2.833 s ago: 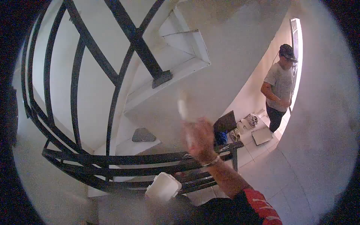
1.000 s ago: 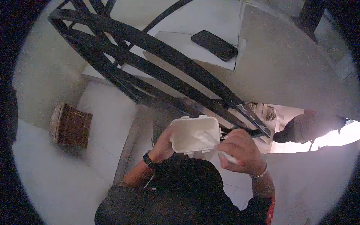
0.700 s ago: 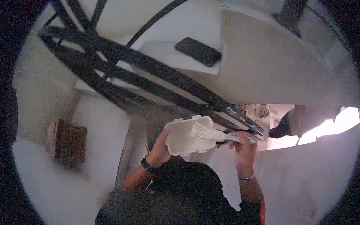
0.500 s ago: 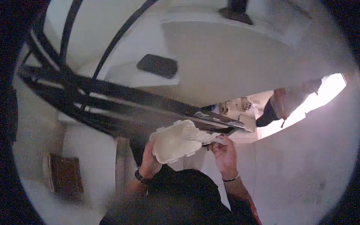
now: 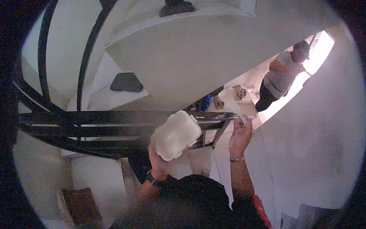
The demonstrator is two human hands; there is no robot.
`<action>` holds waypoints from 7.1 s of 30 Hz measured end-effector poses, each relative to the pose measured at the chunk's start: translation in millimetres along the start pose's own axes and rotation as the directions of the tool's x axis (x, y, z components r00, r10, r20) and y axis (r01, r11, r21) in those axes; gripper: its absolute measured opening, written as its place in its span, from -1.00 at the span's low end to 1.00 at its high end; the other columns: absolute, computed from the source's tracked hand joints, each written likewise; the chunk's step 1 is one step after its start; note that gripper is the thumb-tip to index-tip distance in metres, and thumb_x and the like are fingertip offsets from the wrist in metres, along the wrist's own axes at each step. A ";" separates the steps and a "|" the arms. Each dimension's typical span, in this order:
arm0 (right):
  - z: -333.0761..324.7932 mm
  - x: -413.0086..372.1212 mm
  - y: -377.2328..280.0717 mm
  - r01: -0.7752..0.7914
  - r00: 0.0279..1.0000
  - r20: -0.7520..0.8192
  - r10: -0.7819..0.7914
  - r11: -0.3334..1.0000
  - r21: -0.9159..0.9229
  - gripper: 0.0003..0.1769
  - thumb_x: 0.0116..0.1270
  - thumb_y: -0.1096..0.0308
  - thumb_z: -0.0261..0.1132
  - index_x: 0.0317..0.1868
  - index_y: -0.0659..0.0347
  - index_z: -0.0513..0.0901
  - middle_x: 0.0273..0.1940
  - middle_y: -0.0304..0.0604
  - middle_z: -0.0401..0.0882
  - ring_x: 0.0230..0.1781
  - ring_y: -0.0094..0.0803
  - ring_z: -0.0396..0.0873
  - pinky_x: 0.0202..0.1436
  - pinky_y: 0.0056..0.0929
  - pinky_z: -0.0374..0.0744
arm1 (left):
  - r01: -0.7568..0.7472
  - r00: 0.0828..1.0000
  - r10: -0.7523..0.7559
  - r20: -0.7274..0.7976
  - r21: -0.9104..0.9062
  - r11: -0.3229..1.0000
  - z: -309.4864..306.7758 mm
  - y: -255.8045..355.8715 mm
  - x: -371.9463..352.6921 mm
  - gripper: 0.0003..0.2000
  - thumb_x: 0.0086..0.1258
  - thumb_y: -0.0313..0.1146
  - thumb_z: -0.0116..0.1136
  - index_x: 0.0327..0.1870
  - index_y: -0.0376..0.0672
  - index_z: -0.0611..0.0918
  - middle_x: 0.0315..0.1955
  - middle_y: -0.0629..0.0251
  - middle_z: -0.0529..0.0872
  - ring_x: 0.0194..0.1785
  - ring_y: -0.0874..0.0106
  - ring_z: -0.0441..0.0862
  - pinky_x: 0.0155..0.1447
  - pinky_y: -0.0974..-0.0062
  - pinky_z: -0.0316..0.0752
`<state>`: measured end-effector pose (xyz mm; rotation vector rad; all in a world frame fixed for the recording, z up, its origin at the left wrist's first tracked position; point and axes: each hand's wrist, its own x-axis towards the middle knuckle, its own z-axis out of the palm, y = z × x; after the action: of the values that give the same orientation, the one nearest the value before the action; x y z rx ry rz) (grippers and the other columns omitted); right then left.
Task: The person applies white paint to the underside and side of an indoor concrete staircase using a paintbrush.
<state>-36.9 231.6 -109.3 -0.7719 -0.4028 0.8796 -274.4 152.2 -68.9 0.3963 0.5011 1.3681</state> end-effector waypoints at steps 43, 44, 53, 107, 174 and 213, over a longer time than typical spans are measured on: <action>-7.1 55.3 -18.9 0.947 0.276 0.904 -0.327 0.255 -0.197 -0.75 0.09 0.44 0.35 -0.17 0.24 0.64 -0.27 -0.08 0.60 -0.22 -0.11 0.55 -0.04 -0.08 0.51 | -0.219 0.932 0.274 -0.235 0.235 0.947 -4.7 0.6 -37.1 -0.38 0.39 0.17 -0.26 0.35 -0.04 0.24 0.25 0.16 0.37 0.26 0.13 0.39 0.13 -0.03 0.46; -12.5 68.4 -21.5 0.950 0.308 0.911 -0.273 0.144 -0.278 -0.73 0.09 0.41 0.38 -0.16 0.22 0.64 -0.23 -0.10 0.60 -0.16 -0.11 0.55 0.00 -0.06 0.50 | -0.230 0.946 0.265 -0.186 0.189 0.955 -2.9 1.9 -37.1 -0.41 0.43 0.11 -0.27 0.35 -0.07 0.25 0.26 0.15 0.37 0.28 0.17 0.37 0.24 0.09 0.41; -20.0 93.4 -44.5 0.880 0.367 0.580 -0.727 0.070 -0.470 -0.82 0.21 0.49 0.24 -0.17 0.34 0.59 -0.22 0.06 0.60 -0.17 -0.02 0.57 -0.07 -0.11 0.55 | -0.219 0.911 0.289 -0.293 0.251 0.943 -9.7 0.0 -35.0 -0.36 0.39 0.19 -0.28 0.35 -0.05 0.23 0.24 0.13 0.38 0.25 0.08 0.39 0.11 -0.13 0.46; 21.2 82.7 -25.9 0.943 0.334 0.845 -0.418 0.144 -0.301 -0.71 0.11 0.39 0.37 -0.12 0.19 0.65 -0.22 -0.09 0.64 -0.14 -0.07 0.56 0.02 -0.07 0.49 | -0.253 0.906 0.329 -0.267 0.284 0.925 6.8 -0.3 -40.0 -0.41 0.42 0.13 -0.27 0.34 -0.06 0.27 0.27 0.17 0.37 0.30 0.15 0.35 0.26 0.04 0.38; 22.0 -19.5 -18.8 -0.716 0.602 0.392 0.696 0.688 -0.122 -0.76 0.43 0.21 0.08 -0.16 0.19 0.56 -0.42 -0.25 0.57 -0.41 -0.46 0.50 -0.21 -0.45 0.50 | -0.144 0.958 0.169 -0.231 0.122 0.982 2.7 -2.0 -15.8 -0.53 0.50 -0.14 -0.20 0.31 -0.23 0.26 0.23 0.13 0.40 0.29 0.29 0.37 0.36 0.32 0.25; 54.5 121.8 -190.3 -0.023 0.982 0.180 -0.052 0.919 0.394 -0.78 0.41 0.16 0.13 -0.07 0.08 0.48 -0.32 -0.35 0.49 -0.41 -0.59 0.39 -0.26 -0.48 0.41 | 0.076 0.937 -0.154 0.313 0.247 0.966 203.3 -2.1 88.7 -0.40 0.46 0.16 -0.34 0.34 -0.08 0.22 0.26 0.16 0.38 0.27 0.19 0.40 0.20 0.03 0.43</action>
<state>103.7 277.9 69.9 -0.3126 -0.3794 0.9849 -148.8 243.5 89.4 0.7619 0.3985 1.1025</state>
